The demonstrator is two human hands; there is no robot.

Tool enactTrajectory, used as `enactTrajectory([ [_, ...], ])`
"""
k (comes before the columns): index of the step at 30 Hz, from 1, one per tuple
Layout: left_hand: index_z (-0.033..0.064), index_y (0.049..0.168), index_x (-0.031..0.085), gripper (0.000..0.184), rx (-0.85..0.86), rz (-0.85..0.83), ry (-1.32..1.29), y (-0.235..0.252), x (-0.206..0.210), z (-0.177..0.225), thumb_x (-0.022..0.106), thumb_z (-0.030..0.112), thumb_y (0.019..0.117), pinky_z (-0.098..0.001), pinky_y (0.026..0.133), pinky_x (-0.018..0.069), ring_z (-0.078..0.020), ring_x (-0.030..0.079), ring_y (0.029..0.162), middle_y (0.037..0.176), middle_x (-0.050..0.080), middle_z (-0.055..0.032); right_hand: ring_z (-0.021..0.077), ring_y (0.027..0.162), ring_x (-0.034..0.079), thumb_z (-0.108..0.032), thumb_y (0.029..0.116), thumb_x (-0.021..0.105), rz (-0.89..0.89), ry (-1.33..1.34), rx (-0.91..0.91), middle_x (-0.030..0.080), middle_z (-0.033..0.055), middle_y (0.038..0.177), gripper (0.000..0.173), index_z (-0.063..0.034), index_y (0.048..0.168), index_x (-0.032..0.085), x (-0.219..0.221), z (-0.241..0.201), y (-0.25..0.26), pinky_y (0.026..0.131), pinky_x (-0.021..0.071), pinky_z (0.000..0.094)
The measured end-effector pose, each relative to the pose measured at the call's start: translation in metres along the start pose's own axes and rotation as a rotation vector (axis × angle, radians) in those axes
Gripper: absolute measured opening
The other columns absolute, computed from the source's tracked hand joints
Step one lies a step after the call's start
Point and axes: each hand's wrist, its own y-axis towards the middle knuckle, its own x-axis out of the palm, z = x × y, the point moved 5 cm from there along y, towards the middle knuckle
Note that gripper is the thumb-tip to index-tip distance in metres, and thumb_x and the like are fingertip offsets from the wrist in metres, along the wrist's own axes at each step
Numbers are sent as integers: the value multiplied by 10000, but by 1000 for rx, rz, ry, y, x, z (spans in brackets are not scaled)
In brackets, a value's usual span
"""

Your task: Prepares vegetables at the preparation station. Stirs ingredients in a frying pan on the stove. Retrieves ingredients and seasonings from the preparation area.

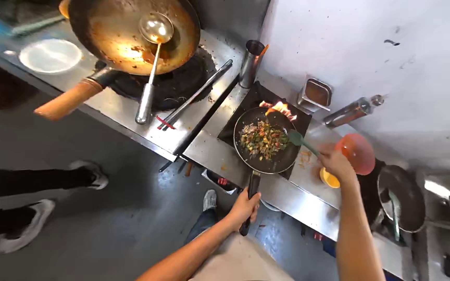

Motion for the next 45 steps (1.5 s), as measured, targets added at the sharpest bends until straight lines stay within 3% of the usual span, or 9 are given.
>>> enactTrajectory([
  [5, 60, 1298, 417, 286, 11, 36, 120, -4, -6, -1, 481, 259, 1103, -258, 475, 507, -105, 498, 476, 708, 488, -8, 221, 729, 591, -256, 1080, 556, -152, 109, -266, 689, 151, 965, 324, -131, 1353, 677, 20, -54, 117, 693, 505, 432],
  [9, 44, 1340, 452, 347, 16, 100, 203, -3, -12, 6, 495, 290, 1099, -262, 521, 533, -112, 549, 525, 749, 541, -23, 328, 984, 700, -241, 1057, 589, -132, -279, -590, 747, 128, 1097, 287, -268, 1306, 728, 2, -108, 75, 895, 530, 614],
  [12, 44, 1345, 459, 350, 24, 110, 238, 15, -10, 21, 480, 297, 1104, -260, 548, 533, -110, 551, 547, 759, 529, -26, 442, 968, 706, -165, 995, 611, 114, -477, -533, 744, 188, 1090, 313, -267, 1258, 747, 11, -103, -10, 767, 537, 679],
  [16, 58, 1393, 439, 389, 139, 97, 136, 37, 4, 18, 457, 323, 1109, -271, 507, 508, -127, 526, 529, 762, 527, -49, 458, 934, 702, -69, 1012, 517, 199, -472, -374, 674, 240, 1221, 509, -286, 1466, 592, 57, -83, -21, 701, 563, 617],
  [20, 55, 1305, 423, 302, 74, 136, 68, 5, 35, -7, 459, 283, 1111, -264, 465, 511, -110, 503, 471, 690, 486, -14, 409, 938, 710, -214, 1041, 584, 248, -440, -396, 743, 157, 1088, 347, -344, 1342, 698, 5, -37, -70, 713, 547, 626],
  [24, 72, 1339, 448, 343, 107, 147, 102, 33, 42, -4, 473, 321, 1104, -270, 479, 467, -118, 468, 488, 689, 462, -20, 464, 966, 697, -152, 991, 623, 150, -466, -293, 726, 228, 1069, 242, -161, 1199, 746, 31, -46, -60, 720, 532, 658],
  [38, 17, 1292, 466, 275, 4, 204, -74, -13, 90, -48, 558, 88, 1043, -249, 424, 463, -93, 466, 443, 658, 467, -3, 441, 889, 705, -167, 1008, 607, 233, -494, -216, 729, 209, 948, 174, -82, 1017, 758, -5, -1, -64, 680, 533, 630],
  [42, 58, 1275, 502, 228, 94, 153, -120, 40, 78, -18, 534, 156, 1072, -225, 438, 424, -77, 428, 462, 681, 451, 6, 448, 892, 703, -157, 1002, 609, 255, -460, -268, 739, 202, 996, 233, -186, 1171, 767, -7, 5, -81, 673, 529, 648],
  [45, 56, 1222, 460, 169, 12, 97, -179, -19, 100, -48, 497, 66, 1057, -236, 425, 463, -77, 452, 436, 638, 444, 19, 397, 936, 711, -192, 1004, 608, 167, -499, -313, 750, 146, 1047, 318, -299, 1272, 742, -8, 10, -99, 722, 548, 622],
])
